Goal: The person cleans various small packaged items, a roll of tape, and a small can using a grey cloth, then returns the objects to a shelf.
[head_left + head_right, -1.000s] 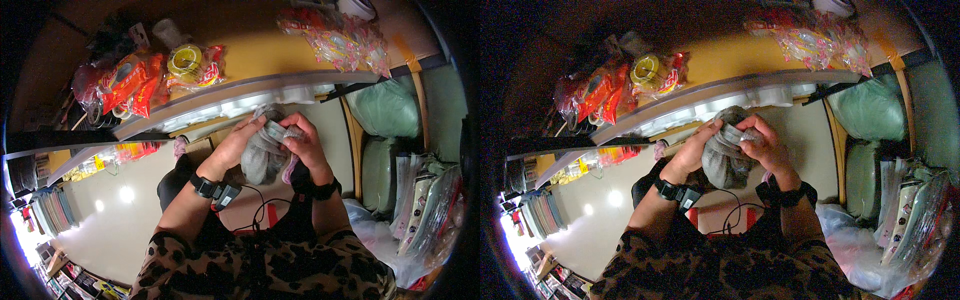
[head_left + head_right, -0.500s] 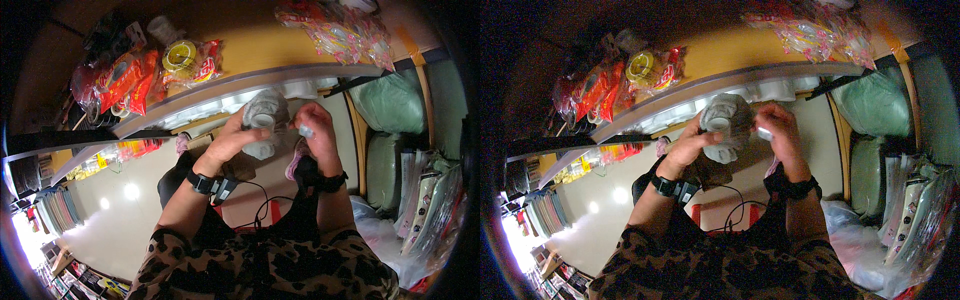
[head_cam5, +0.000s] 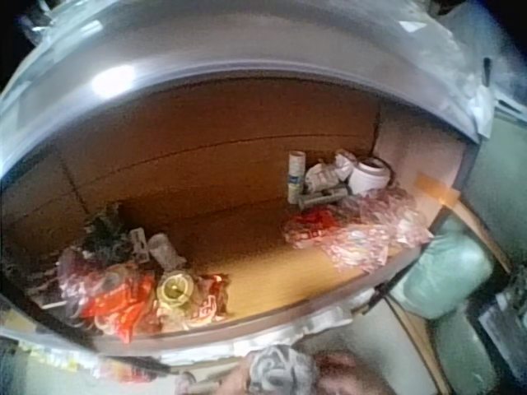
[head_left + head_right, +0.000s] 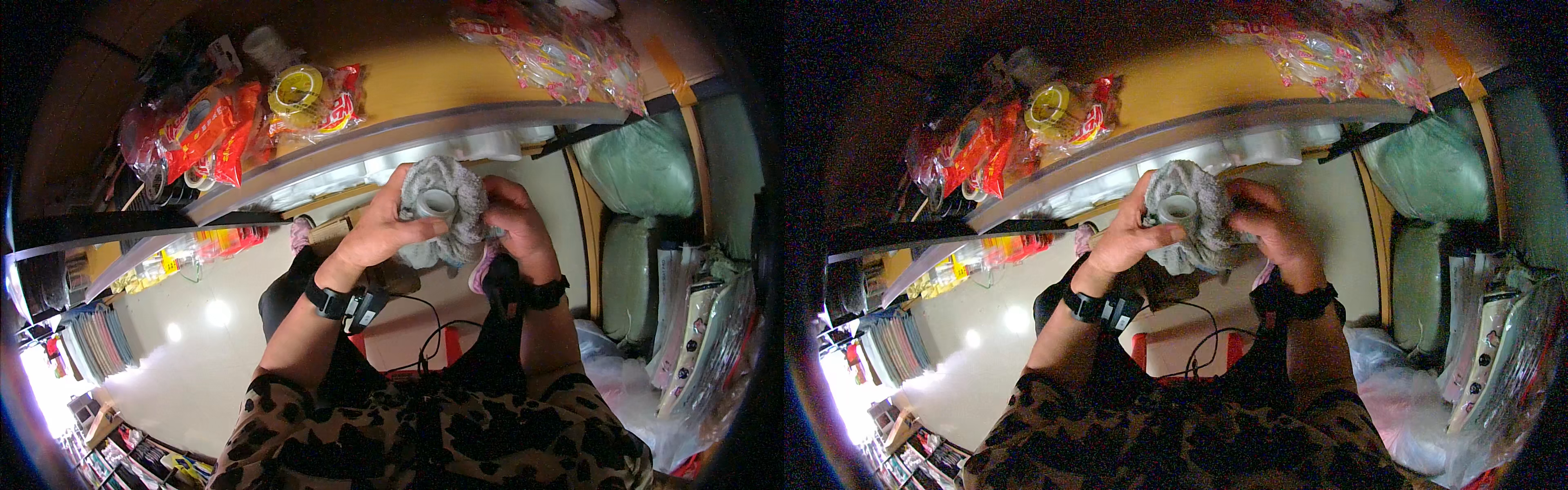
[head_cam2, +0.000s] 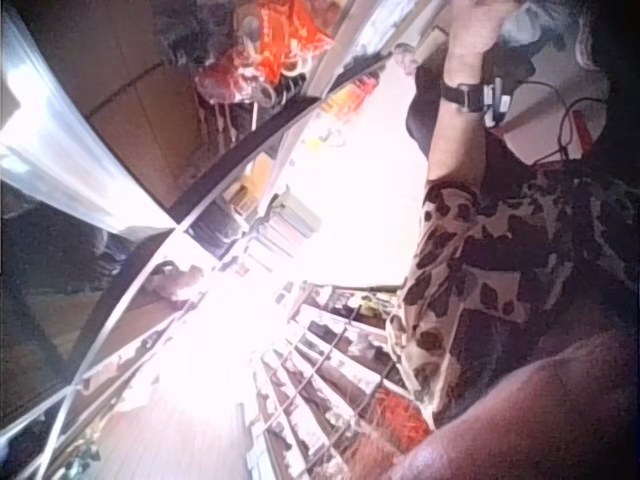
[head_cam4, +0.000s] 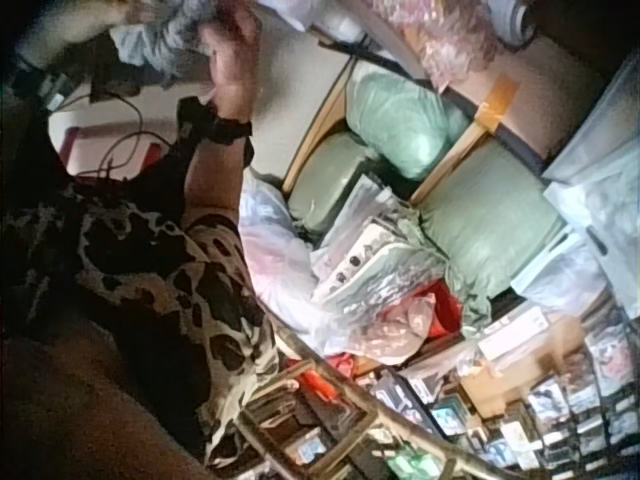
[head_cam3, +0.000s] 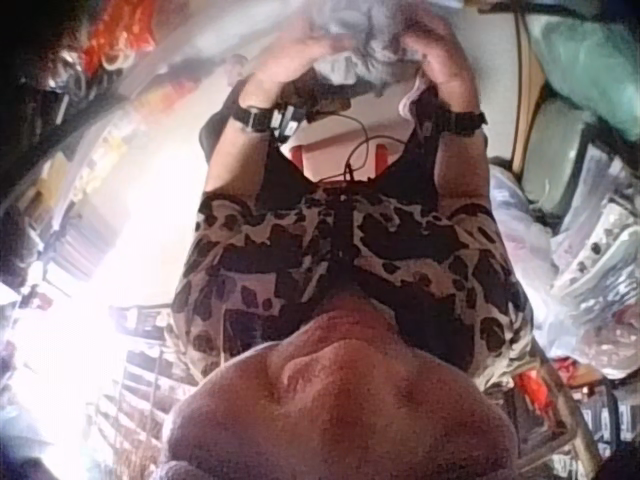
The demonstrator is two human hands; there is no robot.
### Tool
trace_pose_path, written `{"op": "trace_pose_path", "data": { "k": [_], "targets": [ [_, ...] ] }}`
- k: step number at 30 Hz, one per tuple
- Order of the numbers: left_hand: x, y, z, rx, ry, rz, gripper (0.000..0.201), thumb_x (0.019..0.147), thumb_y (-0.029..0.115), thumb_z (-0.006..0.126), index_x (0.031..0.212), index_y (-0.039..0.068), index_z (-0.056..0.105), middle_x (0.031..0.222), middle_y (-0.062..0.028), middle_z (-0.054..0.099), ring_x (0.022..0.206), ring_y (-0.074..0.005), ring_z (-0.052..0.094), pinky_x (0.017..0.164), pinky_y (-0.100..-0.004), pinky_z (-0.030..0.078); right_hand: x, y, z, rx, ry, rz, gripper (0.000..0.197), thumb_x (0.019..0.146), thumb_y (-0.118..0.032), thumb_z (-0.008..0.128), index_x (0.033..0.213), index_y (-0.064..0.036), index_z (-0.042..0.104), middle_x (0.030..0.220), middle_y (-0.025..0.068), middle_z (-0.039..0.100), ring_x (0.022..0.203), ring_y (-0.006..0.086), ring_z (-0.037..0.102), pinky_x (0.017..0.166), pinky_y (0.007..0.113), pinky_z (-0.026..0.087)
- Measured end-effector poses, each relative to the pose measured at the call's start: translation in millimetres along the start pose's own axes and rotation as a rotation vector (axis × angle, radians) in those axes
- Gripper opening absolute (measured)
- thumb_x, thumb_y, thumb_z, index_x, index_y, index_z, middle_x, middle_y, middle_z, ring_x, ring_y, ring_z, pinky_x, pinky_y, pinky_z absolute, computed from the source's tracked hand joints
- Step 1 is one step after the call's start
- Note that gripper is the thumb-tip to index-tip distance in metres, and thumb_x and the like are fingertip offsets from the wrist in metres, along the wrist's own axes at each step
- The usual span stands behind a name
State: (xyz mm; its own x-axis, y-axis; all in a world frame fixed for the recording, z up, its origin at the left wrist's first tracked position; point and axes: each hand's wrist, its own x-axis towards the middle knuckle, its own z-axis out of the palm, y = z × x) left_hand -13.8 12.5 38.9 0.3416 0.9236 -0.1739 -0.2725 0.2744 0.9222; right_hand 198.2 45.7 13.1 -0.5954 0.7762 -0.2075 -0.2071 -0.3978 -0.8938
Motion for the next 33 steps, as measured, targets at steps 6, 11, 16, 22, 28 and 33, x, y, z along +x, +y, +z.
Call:
{"op": "trace_pose_path", "data": {
  "k": [6,11,16,22,28,33],
  "targets": [
    [6,-10,-6,0.207,0.142,0.268,0.061,0.068,0.005,0.07,0.119,0.003,0.037,0.104,-0.0036,0.051,0.098,-0.0108,0.045,0.087,-0.0262,0.037,10,9,13,-0.144,-0.071,-0.318,0.032,0.072,-0.017,0.059,0.1,-0.0017,0.056,0.102,0.0072,0.053,0.094,0.0165,0.05,0.084,0.028,0.037],
    [7,-20,-6,0.007,0.081,0.228,0.052,0.073,0.015,0.068,0.116,0.004,0.041,0.101,-0.0056,0.053,0.096,-0.0145,0.047,0.086,-0.0283,0.037,8,7,28,-0.28,0.027,-0.17,0.022,0.076,-0.013,0.058,0.093,-0.0005,0.054,0.097,0.007,0.05,0.09,0.0171,0.048,0.076,0.028,0.039],
    [6,-27,-2,0.408,0.144,0.3,0.044,0.078,0.026,0.061,0.112,0.003,0.044,0.101,-0.0143,0.05,0.095,-0.0252,0.05,0.084,-0.032,0.038,6,8,52,-0.233,0.207,-0.225,0.021,0.08,-0.009,0.053,0.1,-0.0025,0.05,0.095,0.005,0.048,0.081,0.0135,0.048,0.072,0.027,0.041],
    [6,-39,6,0.165,0.168,0.133,0.027,0.086,0.024,0.053,0.102,0.004,0.047,0.086,-0.0061,0.053,0.082,-0.0146,0.05,0.076,-0.028,0.041,9,4,32,-0.503,0.105,-0.079,0.018,0.084,-0.013,0.048,0.098,-0.0016,0.05,0.085,0.0045,0.049,0.078,0.0137,0.047,0.072,0.026,0.039],
    [7,-33,6,-0.089,0.179,0.1,0.019,0.089,0.022,0.048,0.099,0.006,0.05,0.086,0.0045,0.052,0.079,-0.0053,0.044,0.074,-0.0208,0.038,13,11,36,-0.32,0.193,-0.071,0.02,0.085,-0.019,0.045,0.094,-0.002,0.05,0.084,0.0037,0.049,0.08,0.0141,0.047,0.074,0.027,0.038],
    [8,-22,13,-0.274,0.325,0.058,0.023,0.088,0.025,0.049,0.101,0.007,0.053,0.093,0.0047,0.053,0.086,-0.0045,0.045,0.08,-0.0214,0.036,15,24,36,-0.133,0.343,-0.17,0.018,0.084,-0.017,0.046,0.092,-0.0022,0.05,0.083,0.0036,0.05,0.08,0.013,0.046,0.073,0.026,0.038]
  ]
}}
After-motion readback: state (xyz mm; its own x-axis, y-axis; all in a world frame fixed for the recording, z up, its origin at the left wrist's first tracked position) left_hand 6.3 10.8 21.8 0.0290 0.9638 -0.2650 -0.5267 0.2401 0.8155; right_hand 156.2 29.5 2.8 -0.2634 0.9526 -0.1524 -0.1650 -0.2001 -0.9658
